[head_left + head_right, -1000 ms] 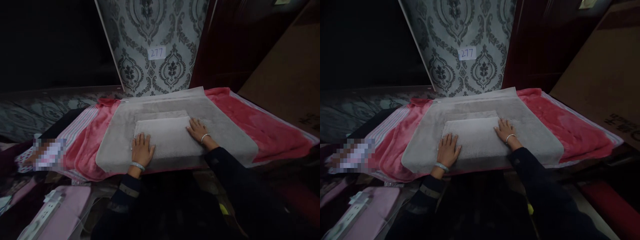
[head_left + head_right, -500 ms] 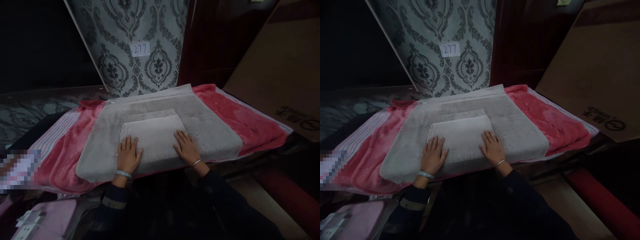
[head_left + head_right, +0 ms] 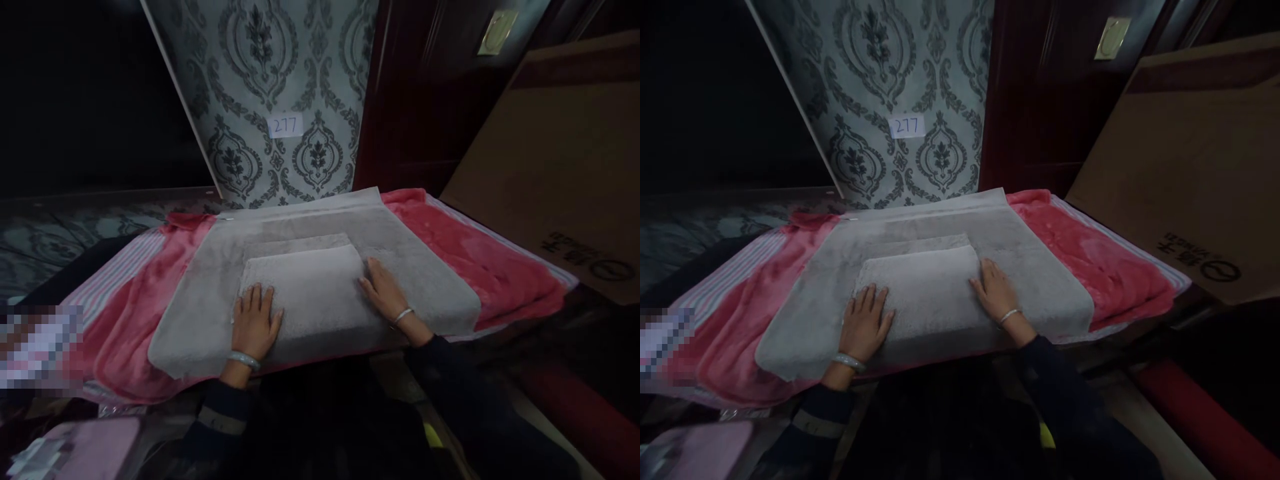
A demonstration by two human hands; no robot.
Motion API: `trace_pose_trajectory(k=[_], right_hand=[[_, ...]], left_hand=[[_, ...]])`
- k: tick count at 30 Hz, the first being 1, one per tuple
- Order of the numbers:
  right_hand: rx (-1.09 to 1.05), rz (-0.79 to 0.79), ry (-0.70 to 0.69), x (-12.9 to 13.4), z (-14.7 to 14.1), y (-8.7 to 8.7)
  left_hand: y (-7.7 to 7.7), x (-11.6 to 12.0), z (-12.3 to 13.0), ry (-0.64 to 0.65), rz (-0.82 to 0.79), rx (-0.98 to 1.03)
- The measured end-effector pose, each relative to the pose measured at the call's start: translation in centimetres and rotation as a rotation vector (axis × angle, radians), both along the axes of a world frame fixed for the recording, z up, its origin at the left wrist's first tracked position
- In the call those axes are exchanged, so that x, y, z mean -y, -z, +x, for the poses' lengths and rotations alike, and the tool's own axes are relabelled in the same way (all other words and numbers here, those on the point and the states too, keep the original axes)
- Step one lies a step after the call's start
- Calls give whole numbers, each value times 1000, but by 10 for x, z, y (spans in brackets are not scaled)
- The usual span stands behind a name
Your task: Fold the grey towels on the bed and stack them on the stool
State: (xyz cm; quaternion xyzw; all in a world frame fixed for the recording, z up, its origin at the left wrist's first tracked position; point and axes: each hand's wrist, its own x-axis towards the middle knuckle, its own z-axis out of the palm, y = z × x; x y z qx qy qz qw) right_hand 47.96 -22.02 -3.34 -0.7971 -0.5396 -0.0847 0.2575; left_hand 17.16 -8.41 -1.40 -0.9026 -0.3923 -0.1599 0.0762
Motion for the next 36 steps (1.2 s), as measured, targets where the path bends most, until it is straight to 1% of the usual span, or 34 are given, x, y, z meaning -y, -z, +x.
trace_pose_trajectory(k=[3,5,6,8,10,13,15,18,20,21,24,26,27,29,31,33,36], right_hand=[[24,-131,-6,-42,-4,-31],[29,-234,16,-66,-9,-42],[27,-286,24,-74,-10,-43],[16,-374,30,-84,-12,-38],[7,-417,31,-88,-10,-27],[7,-417,41,-88,-5,-13],[8,-401,40,-88,-3,-7],[20,-355,30,-89,0,-3],[34,-329,29,-89,1,0],[39,-322,31,-89,1,1],[35,-324,36,-89,2,4],[33,-341,42,-88,1,4],[37,-347,44,-88,1,5],[45,-348,43,-88,1,4],[45,-351,40,-88,2,4],[39,-365,41,-89,2,4],[42,-365,42,-89,3,7]], left_hand=[[2,-1,-1,-3,4,9],[3,-2,-2,-2,7,11],[3,-2,-3,-1,11,11],[4,-1,-3,0,19,12],[5,1,-3,2,25,11],[6,2,-4,-1,12,10],[3,-1,-8,1,-33,2],[-9,-12,-15,54,-196,-58],[-23,-21,-15,116,-304,-84],[-32,-26,-11,145,-329,-81],[-55,-40,15,188,-301,-62],[-65,-51,39,178,-288,-104],[-68,-57,50,161,-299,-139],[-65,-68,67,95,-345,-210],[-54,-76,75,5,-363,-228],[-40,-80,77,-56,-346,-198],[-25,-81,73,-73,-317,-154]])
